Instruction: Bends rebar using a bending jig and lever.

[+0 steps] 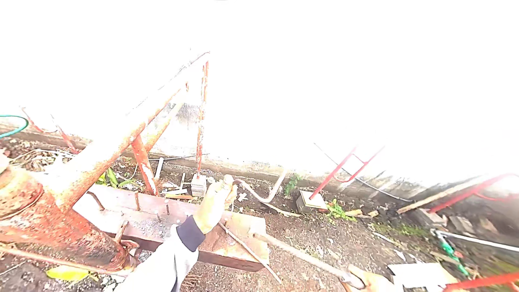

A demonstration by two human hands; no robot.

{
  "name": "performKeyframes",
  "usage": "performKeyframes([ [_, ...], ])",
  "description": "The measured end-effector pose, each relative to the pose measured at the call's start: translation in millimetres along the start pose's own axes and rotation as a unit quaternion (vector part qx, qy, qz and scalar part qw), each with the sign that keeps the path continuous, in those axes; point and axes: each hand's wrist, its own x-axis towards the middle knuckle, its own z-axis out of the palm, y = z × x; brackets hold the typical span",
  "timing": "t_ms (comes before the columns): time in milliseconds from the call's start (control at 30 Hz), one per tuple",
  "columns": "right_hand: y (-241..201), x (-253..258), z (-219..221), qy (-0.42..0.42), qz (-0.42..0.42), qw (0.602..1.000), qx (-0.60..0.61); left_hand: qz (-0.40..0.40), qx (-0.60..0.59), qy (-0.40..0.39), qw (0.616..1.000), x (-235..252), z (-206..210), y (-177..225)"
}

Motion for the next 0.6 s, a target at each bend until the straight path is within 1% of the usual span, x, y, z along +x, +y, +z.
performKeyframes([
  [67,10,29,-5,-0.004,-0.042,0.998,-0.036,0.009,0.001,-0.003,1.0,-1,3,1],
  [133,12,61,-12,0.02,-0.086,0.993,-0.073,0.014,-0.001,-0.004,1.0,-1,6,2],
  [200,17,95,-11,0.103,-0.155,0.977,-0.101,0.011,-0.003,-0.003,1.0,-3,7,5],
  [267,19,134,-10,0.189,-0.219,0.948,-0.131,0.011,-0.011,-0.01,1.0,-3,7,5],
  [333,13,168,-16,0.219,-0.257,0.93,-0.146,0.008,-0.011,-0.014,1.0,-3,8,5],
  [400,-2,198,-27,0.205,-0.263,0.929,-0.157,0.01,-0.005,-0.017,1.0,-2,8,6],
  [467,-24,221,-38,0.17,-0.253,0.939,-0.158,0.013,-0.002,-0.02,1.0,-2,8,6],
  [533,-52,235,-49,0.116,-0.236,0.953,-0.151,0.015,0.007,-0.02,1.0,-3,8,7],
  [600,-76,245,-57,0.082,-0.215,0.96,-0.158,0.011,0.009,-0.021,1.0,-3,9,7],
])
